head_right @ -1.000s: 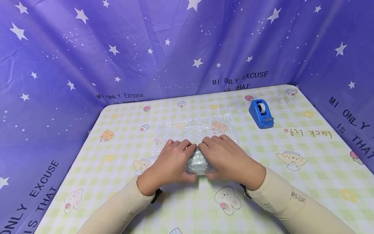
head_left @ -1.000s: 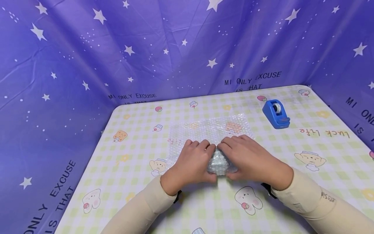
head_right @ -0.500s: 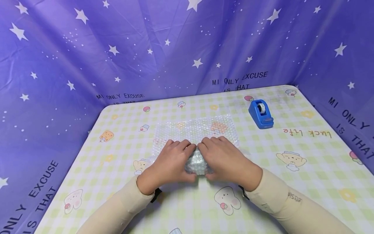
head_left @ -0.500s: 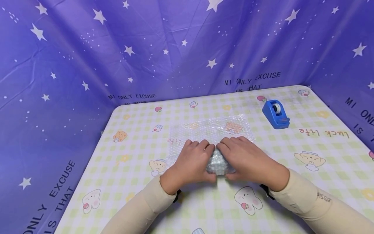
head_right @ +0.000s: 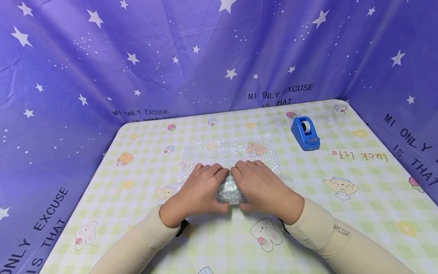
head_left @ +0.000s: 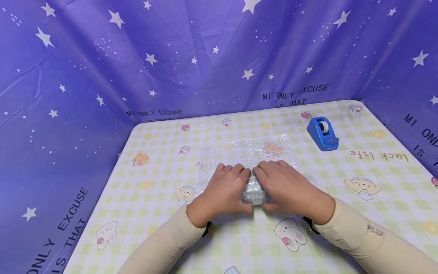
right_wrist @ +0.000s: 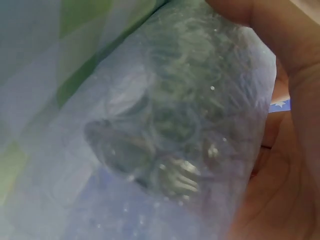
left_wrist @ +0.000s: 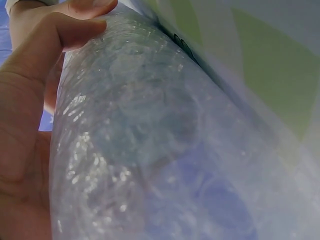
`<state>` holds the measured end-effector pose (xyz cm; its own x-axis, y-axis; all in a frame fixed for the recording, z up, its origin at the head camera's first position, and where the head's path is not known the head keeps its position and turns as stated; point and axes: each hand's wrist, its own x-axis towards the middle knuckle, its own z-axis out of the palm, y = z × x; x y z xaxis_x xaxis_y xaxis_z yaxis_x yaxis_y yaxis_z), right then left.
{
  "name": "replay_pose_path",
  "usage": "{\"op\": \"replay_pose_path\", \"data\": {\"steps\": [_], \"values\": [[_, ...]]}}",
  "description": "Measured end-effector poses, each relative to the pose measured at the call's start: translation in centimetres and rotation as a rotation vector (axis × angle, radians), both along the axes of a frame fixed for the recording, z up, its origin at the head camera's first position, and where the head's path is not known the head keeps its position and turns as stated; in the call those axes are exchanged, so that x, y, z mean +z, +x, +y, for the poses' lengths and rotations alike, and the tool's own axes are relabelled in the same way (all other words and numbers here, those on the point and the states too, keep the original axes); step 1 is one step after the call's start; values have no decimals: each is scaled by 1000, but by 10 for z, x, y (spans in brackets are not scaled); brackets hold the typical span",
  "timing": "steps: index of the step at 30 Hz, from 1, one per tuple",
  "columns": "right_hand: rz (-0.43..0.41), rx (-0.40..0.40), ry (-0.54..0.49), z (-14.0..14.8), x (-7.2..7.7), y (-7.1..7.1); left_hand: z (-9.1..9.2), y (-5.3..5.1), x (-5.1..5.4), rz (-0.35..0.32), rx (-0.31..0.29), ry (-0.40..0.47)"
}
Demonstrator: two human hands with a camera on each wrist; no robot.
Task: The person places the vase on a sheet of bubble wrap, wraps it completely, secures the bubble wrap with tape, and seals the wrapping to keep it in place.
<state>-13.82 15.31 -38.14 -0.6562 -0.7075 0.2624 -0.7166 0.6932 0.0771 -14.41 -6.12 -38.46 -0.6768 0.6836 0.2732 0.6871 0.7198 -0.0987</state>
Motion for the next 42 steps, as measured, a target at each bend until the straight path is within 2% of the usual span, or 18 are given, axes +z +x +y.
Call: {"op": "replay_pose_path", "data": {"steps": [16,28,42], "values": [[16,52,-27,2,-1,-4,-1,0,0,-21,3,6],[-24,54,-49,4,-2,-5,-1,3,0,7,7,-14],[-61,58,-59,6,-2,-7,0,5,0,-1,23,-58]]}}
